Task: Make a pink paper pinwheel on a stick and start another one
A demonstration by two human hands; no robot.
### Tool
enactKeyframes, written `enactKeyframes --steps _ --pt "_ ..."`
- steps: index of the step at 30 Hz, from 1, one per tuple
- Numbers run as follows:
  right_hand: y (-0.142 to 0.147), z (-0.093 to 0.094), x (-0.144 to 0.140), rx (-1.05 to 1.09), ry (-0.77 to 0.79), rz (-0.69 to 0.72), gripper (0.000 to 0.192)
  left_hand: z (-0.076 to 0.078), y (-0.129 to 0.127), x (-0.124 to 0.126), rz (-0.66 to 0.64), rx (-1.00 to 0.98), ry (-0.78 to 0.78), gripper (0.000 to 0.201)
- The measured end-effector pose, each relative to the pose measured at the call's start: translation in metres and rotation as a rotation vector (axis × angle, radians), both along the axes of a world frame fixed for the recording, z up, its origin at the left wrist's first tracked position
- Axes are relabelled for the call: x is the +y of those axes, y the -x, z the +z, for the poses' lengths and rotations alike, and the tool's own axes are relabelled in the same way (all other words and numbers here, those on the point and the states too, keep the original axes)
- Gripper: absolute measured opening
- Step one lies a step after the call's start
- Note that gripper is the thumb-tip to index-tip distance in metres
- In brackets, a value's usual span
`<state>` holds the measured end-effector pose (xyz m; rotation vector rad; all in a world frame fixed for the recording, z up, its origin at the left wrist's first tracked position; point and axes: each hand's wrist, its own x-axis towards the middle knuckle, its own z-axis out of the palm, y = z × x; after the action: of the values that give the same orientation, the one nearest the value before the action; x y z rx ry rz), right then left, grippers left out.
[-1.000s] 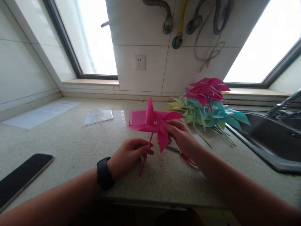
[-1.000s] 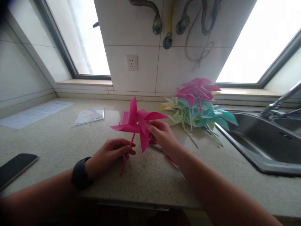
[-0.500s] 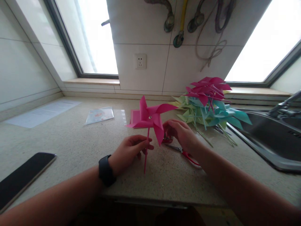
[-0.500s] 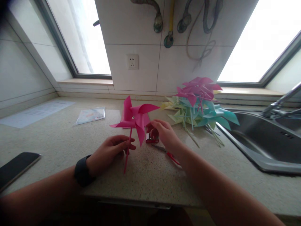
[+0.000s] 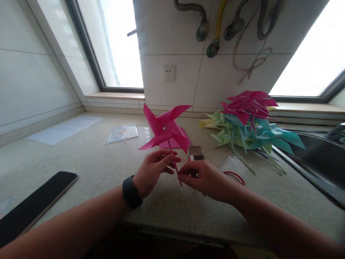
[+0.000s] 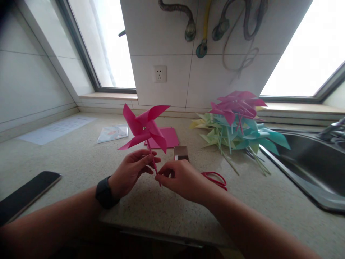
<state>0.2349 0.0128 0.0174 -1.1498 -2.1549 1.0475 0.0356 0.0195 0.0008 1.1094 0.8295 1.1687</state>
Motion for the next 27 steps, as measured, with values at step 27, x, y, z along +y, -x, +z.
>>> enactKeyframes --steps 27 --pt "0.008 -0.021 0.014 0.155 0.262 -0.076 0.019 -0.017 0.000 0.005 -0.060 0.034 -0.018 0.039"
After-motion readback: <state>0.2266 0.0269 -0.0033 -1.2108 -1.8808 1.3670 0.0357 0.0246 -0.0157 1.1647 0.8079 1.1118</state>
